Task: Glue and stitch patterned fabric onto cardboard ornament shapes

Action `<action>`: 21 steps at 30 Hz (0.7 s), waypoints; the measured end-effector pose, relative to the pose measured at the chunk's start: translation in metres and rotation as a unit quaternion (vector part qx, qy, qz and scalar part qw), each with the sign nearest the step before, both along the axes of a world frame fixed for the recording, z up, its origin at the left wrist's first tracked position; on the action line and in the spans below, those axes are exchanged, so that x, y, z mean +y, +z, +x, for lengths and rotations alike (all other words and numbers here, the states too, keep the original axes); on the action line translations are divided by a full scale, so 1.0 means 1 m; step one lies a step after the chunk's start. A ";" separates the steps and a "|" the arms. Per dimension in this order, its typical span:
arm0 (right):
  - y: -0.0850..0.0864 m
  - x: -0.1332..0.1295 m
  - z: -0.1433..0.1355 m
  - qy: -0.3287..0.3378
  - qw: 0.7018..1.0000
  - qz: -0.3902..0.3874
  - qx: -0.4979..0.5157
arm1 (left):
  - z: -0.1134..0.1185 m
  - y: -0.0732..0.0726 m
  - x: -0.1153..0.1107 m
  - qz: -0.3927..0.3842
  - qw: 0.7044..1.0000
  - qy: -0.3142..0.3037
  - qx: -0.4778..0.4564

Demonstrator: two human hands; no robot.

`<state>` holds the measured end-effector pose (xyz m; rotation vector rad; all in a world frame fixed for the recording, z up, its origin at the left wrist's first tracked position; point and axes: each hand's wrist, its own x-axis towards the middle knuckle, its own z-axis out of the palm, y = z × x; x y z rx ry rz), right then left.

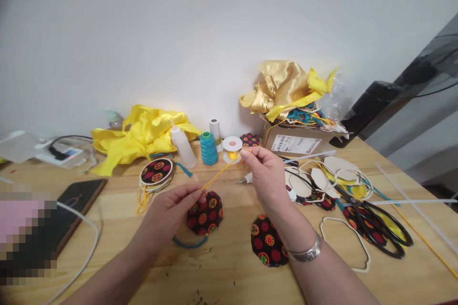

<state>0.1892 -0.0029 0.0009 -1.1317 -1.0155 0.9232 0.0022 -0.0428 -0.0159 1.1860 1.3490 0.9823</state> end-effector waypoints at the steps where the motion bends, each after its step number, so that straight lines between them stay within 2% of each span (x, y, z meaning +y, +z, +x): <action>1: 0.000 0.000 0.000 -0.001 1.000 0.002 0.003 | 0.000 0.000 0.000 -0.002 1.000 0.002 0.000; 4: 0.002 0.000 0.000 -0.001 1.000 0.002 0.018 | 0.000 0.000 0.000 0.002 1.000 0.014 0.016; 9: 0.004 -0.001 0.001 -0.010 1.000 -0.002 0.022 | -0.002 -0.002 0.004 0.083 0.995 0.009 0.053; 14: 0.003 -0.001 0.002 -0.002 1.000 0.004 0.016 | -0.003 -0.008 0.005 0.109 0.988 0.009 0.106; 18: 0.003 -0.005 -0.002 0.041 0.997 0.016 -0.070 | -0.004 -0.006 -0.001 0.196 0.968 0.049 0.147; 21: 0.002 -0.013 -0.013 0.099 0.979 0.033 -0.173 | -0.003 -0.001 -0.008 0.262 0.958 0.024 0.113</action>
